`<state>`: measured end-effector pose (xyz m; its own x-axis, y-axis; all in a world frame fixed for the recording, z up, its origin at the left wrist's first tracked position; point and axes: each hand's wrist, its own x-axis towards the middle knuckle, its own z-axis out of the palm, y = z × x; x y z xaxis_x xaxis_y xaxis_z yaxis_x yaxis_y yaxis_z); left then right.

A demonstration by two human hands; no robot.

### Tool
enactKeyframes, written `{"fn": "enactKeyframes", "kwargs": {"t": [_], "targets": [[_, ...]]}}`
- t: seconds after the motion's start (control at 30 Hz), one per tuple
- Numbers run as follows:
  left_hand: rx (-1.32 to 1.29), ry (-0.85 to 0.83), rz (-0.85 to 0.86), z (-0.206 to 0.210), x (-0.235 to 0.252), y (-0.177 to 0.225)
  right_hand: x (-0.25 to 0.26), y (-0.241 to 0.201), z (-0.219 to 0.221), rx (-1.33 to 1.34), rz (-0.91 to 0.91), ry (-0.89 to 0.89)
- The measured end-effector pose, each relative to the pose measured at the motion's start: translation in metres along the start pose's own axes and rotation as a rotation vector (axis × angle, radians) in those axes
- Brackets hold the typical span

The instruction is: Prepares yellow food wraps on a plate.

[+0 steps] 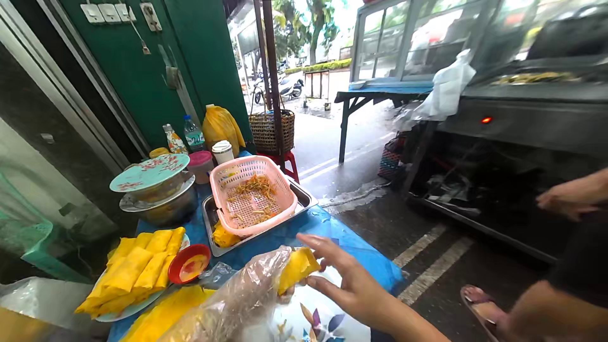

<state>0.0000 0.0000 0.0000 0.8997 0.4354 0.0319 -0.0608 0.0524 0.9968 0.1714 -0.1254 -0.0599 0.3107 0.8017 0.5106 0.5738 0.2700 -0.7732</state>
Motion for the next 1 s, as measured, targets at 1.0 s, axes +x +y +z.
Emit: {"fn": "enactKeyframes", "kwargs": {"t": [1.0], "targets": [[0.811, 0.129, 0.963, 0.001, -0.025, -0.054, -0.046, -0.037, 0.019, 0.639, 0.403, 0.156]]}}
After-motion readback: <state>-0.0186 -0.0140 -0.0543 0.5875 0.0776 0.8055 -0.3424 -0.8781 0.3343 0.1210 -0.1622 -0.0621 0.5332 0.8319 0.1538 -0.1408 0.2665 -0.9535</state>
